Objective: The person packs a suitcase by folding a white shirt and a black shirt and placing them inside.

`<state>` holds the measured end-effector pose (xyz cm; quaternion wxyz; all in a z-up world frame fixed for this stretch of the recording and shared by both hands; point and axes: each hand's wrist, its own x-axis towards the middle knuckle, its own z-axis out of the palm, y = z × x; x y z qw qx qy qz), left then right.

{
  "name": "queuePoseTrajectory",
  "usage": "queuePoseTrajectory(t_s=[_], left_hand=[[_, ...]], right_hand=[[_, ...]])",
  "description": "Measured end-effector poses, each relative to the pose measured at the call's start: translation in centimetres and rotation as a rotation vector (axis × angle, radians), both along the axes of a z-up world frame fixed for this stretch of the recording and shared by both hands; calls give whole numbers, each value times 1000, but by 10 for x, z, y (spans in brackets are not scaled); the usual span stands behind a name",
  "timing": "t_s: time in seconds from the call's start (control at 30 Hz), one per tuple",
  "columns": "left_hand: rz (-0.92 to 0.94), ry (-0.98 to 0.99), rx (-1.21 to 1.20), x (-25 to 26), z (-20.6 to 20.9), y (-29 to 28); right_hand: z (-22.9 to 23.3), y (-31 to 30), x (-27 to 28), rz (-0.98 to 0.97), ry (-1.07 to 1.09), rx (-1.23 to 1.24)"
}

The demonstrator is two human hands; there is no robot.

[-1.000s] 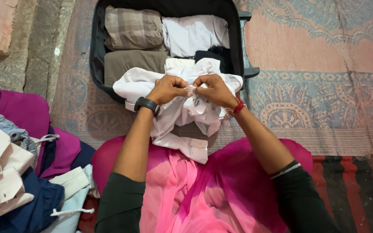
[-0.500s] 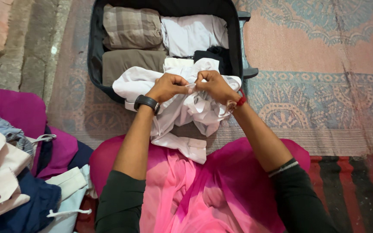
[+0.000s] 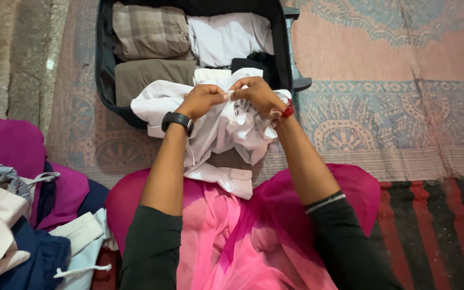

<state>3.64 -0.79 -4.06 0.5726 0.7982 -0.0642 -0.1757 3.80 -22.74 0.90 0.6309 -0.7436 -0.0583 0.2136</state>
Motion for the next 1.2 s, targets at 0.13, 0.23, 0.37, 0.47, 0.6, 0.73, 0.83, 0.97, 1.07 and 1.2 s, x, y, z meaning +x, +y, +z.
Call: queuePoseTrajectory(t_s=[0.13,0.23,0.37,0.47,0.6,0.73,0.83,0.97,1.07,1.2], left_hand=[[35,-9,-1,7,-15,-1],[71,8,-16,12,-26,-2],[120,-38,-26,14,-30,-6],[175,-121,87,9,-22,-10],[250,-118,208,9,-24,-17],[292,-206,263,8,-27,-14],[304,-196,286,6,-25,-14],[307,-176,333,1,-18,-18],[301,-200,339,-5,-14,-19],[315,-230,361,-11,-10,-21]], right_hand=[[-25,2,19,50,10,-10],[-37,6,31,56,-42,-41],[-34,11,26,-43,-98,-79],[-26,16,24,-50,-274,-62],[-17,13,15,-96,-447,-248],[-7,29,21,-55,-445,-379],[-9,32,16,-90,-417,-402],[-9,30,7,-111,-425,-360],[-7,26,3,-95,-451,-377],[-16,23,2,-70,-435,-291]])
